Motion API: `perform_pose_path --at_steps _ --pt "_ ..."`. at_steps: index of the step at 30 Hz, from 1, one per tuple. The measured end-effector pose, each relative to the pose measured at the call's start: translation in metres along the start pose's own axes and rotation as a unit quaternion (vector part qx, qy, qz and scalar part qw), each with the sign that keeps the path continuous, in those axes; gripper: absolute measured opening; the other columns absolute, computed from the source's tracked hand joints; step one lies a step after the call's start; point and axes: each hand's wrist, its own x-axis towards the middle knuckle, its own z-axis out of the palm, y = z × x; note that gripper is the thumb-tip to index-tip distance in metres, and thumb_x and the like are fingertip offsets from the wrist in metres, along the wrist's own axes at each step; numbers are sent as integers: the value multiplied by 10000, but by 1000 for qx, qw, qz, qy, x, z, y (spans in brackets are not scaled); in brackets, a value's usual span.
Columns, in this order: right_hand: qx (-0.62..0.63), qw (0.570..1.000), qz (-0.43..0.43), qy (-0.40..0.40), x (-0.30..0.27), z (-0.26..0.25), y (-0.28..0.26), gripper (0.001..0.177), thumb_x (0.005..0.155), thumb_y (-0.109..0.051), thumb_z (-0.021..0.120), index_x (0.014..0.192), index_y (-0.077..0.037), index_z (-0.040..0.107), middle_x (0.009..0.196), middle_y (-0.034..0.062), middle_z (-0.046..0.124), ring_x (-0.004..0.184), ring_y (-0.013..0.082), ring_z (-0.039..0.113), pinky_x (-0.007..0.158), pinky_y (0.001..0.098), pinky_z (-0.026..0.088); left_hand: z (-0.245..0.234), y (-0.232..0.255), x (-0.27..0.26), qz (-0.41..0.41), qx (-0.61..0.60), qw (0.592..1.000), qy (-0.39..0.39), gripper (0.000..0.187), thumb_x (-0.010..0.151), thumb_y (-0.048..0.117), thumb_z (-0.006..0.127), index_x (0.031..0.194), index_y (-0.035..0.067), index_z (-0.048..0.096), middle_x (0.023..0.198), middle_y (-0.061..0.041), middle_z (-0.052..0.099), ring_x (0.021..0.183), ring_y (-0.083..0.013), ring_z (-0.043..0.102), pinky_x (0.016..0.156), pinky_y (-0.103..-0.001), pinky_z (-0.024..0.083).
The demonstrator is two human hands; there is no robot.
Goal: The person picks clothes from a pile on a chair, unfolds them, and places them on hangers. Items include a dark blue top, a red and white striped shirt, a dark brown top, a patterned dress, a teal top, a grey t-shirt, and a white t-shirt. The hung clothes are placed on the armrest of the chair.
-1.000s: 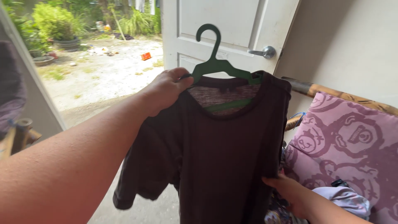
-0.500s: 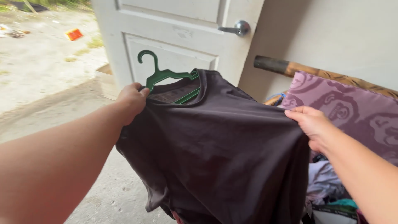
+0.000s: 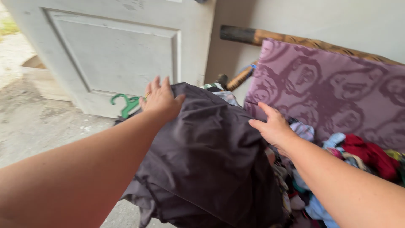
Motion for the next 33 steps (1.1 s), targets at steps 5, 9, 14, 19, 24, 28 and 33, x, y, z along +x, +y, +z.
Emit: perform_pose_path --at_steps 5,9,14,19,24,28,33 --pt "-92 992 -75 50 -17 -29 42 719 804 -301 762 1469 -185 516 1476 96 508 1168 342 604 974 407 481 32 84 -29 126 -24 992 -14 875 875 511 691 1586 217 276 1684 -43 144 1558 -310 99 1211 -611 138" --pt "-124 982 -122 72 -45 -53 103 529 806 -330 765 1296 -148 682 1376 123 616 1244 301 616 1033 400 478 74 141 -77 238 -54 969 -42 873 857 491 703 1574 212 290 1676 -44 171 1550 -303 123 1204 -609 152" --pt "-148 984 -47 81 -117 -92 177 523 791 -319 758 1286 -166 682 1343 110 627 1154 335 638 994 411 490 129 199 -161 317 -45 942 -102 867 872 493 696 1575 199 283 1677 -47 176 1551 -301 129 1210 -603 156" --pt "-145 984 -74 79 -170 -136 292 494 804 -279 763 1266 -119 684 1340 135 632 1207 338 613 1002 419 482 195 240 -257 338 -13 927 -163 862 876 484 678 1582 208 267 1683 -38 162 1550 -299 122 1203 -604 161" --pt "-130 988 -58 56 -226 -167 380 449 814 -257 720 1236 -112 673 1300 126 649 1183 292 641 1011 389 503 260 260 -351 338 5 918 -208 868 889 498 660 1588 211 233 1681 -32 145 1553 -296 96 1208 -589 144" --pt "-148 984 -76 56 -270 -182 431 426 817 -258 742 1210 -101 700 1269 137 658 1219 317 604 1046 402 473 301 269 -417 321 31 913 -249 869 889 485 663 1594 222 229 1685 -22 149 1559 -289 96 1220 -579 139" --pt "-139 989 -40 8 -303 -159 516 413 846 -262 732 1229 -112 689 1296 116 658 1239 308 606 1061 408 460 353 256 -467 338 29 896 -287 780 887 446 660 1544 203 318 1598 -27 311 1519 -280 209 1204 -568 194"
